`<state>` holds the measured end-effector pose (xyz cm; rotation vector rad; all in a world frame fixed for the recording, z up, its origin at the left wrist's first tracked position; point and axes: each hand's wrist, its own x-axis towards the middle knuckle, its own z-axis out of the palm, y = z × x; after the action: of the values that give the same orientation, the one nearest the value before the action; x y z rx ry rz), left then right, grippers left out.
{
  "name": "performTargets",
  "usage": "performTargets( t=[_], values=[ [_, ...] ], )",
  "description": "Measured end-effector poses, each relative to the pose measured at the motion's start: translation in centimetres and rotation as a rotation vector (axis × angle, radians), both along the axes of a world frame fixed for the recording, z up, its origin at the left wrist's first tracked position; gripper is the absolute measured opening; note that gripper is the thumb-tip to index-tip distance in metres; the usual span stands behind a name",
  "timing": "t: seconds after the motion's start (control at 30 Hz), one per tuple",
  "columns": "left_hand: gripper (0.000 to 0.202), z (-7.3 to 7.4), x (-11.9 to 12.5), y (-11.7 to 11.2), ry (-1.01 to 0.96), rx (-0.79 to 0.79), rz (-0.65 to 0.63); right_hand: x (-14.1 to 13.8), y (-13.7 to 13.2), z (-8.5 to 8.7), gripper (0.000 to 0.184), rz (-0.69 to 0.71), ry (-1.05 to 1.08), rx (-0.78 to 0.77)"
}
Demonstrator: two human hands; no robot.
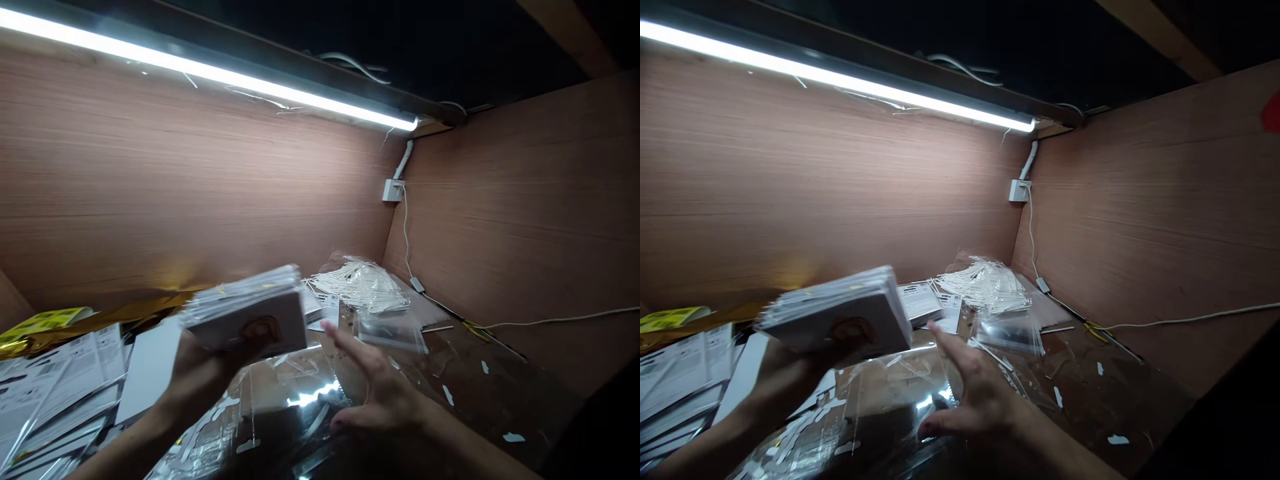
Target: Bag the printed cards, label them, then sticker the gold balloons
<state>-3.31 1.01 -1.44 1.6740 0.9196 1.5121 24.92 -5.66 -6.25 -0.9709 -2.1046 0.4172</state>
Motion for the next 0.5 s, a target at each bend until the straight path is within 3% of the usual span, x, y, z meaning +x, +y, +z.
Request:
performTargets(
  t=[0.03,0.1,0.27,0.37,0.43,0.5],
  values=[
    [0.035,-0.2,0.3,-0.5,0.071,0.055,-0.047,-0.4,0.2,0.9,0.136,-0.030,0.055,0.023],
    [0.024,-0.7,0.9,-1.2,0.167,0.144,-0.109,-1.9,0.7,2.3,0.134,-0.051,0.125,0.044],
    [0.027,-1.8,1.3,-1.6,0.242,0.175,-0.100,-5.1,2.3,3.7,0.054,0.008,0.287,-0.109],
    [0.020,-1.7,1.2,-1.5,0.321,0.249,-0.242,-4.4,2.3,3.6,0.023,0.095,0.338,-0.168],
    [0.044,-1.6,1.1,-1.4,0.336,0.226,-0.427,-2.9,1.9,3.4,0.014,0.089,0.394,-0.190],
    [0.083,-1.6,1.1,-1.3,0.398,0.136,-0.508,-0.9,1.6,3.0,0.018,0.035,0.478,-0.225]
  ],
)
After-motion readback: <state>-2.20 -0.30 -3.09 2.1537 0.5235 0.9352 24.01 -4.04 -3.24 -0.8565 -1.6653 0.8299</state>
